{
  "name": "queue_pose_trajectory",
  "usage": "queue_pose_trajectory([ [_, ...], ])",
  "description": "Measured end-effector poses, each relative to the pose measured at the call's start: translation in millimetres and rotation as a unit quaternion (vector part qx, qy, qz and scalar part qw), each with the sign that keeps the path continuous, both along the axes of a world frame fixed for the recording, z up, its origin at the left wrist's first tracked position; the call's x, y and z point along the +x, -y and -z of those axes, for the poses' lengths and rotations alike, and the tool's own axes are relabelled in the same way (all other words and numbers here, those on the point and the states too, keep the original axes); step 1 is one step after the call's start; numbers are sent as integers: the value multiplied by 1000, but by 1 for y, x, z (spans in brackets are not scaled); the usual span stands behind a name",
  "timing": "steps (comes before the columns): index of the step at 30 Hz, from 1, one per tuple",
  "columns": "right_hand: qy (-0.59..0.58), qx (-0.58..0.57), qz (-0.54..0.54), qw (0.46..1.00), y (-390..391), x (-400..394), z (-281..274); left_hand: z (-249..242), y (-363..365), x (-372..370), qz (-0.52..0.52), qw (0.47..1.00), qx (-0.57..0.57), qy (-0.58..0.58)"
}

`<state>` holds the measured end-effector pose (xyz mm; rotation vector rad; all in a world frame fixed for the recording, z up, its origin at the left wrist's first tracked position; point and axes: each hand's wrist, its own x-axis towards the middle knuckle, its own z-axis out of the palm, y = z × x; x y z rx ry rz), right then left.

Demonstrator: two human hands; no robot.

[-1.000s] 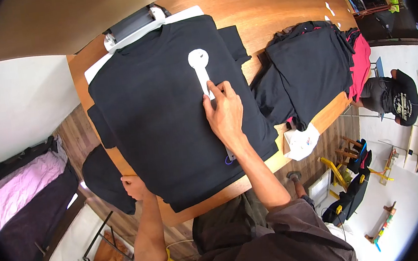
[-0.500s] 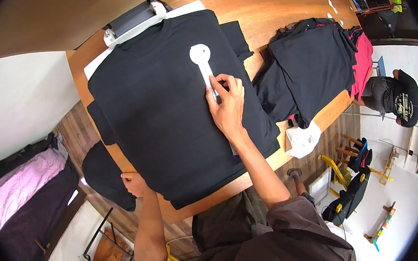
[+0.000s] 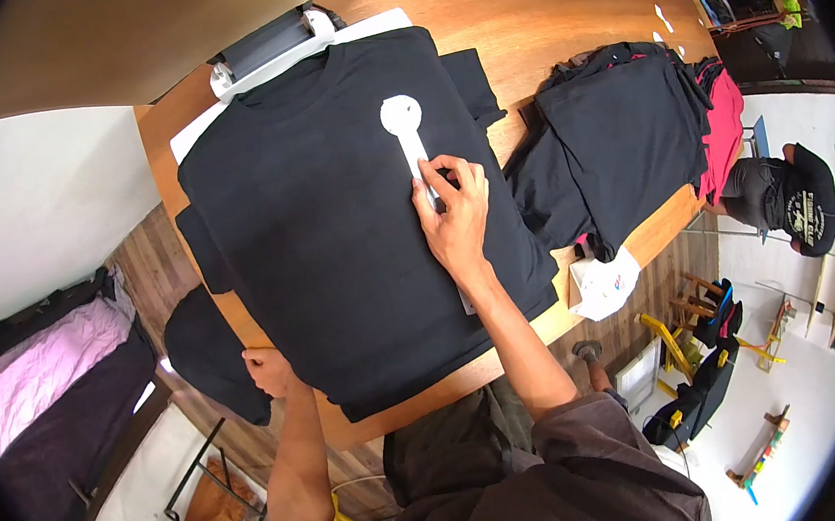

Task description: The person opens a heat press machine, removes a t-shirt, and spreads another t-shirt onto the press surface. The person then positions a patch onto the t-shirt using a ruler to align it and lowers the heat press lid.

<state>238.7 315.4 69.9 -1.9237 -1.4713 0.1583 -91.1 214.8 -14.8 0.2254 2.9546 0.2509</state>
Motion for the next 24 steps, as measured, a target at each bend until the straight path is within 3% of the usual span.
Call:
queue_pose_trajectory([
  [17, -18, 2, 18, 1000, 0, -2, -2, -16, -7, 10, -5, 1000, -4, 20],
  [24, -10, 7, -6, 1000, 1, -1, -1, 1, 0, -1, 5, 1000, -15, 0],
])
